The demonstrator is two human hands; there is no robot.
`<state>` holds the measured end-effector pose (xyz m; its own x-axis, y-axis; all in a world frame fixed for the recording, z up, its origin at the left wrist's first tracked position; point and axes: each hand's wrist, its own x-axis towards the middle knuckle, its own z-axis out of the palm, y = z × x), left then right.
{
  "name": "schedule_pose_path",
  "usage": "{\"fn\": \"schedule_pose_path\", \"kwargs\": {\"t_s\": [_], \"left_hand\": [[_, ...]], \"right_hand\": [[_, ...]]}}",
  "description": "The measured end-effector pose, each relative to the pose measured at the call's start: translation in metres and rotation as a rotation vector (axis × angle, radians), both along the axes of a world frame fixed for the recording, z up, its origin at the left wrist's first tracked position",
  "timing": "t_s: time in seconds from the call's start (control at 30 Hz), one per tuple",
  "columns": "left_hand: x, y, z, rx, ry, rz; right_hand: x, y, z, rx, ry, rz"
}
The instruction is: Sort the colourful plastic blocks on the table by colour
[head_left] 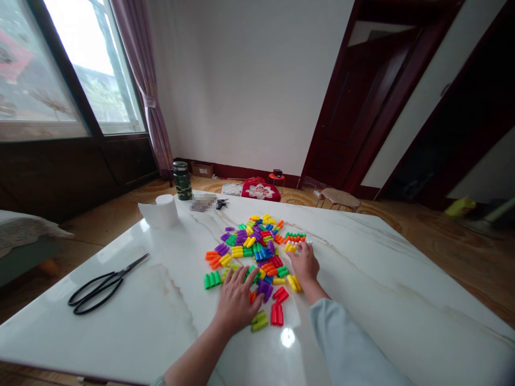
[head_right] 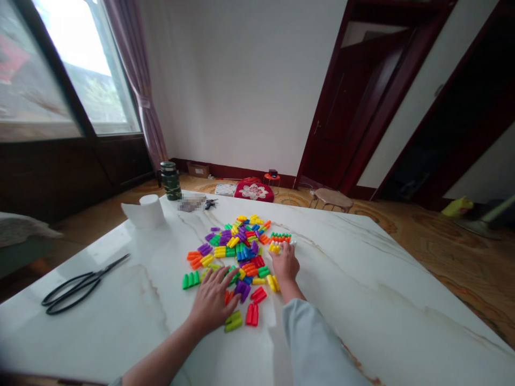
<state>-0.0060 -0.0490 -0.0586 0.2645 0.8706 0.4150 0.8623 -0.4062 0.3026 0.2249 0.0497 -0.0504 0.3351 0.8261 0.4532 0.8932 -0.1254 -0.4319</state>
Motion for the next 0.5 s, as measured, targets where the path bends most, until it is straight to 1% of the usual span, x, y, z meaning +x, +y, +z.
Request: {"fn": "schedule_pose_path", "kwargs": {"t_s": [0.23, 0.33, 0.5], "left_hand": [[-0.0008, 0.0016, -0.004, 0.004, 0.0, -0.002], [-0.0005, 0.0015, -0.0035, 0.01, -0.009, 0.003], [0.0001, 0.0008, -0.0014, 0.011, -0.016, 0.004]], "right_hand": [[-0.003, 0.0086, 0.0039, -0.099, -0.117, 0.029], [-0.0002, 0.0094, 0.0053, -0.122, -0.145, 0.066], [0.0049, 0.0079, 0.0104, -0.137, -0.168, 0.091]]}}
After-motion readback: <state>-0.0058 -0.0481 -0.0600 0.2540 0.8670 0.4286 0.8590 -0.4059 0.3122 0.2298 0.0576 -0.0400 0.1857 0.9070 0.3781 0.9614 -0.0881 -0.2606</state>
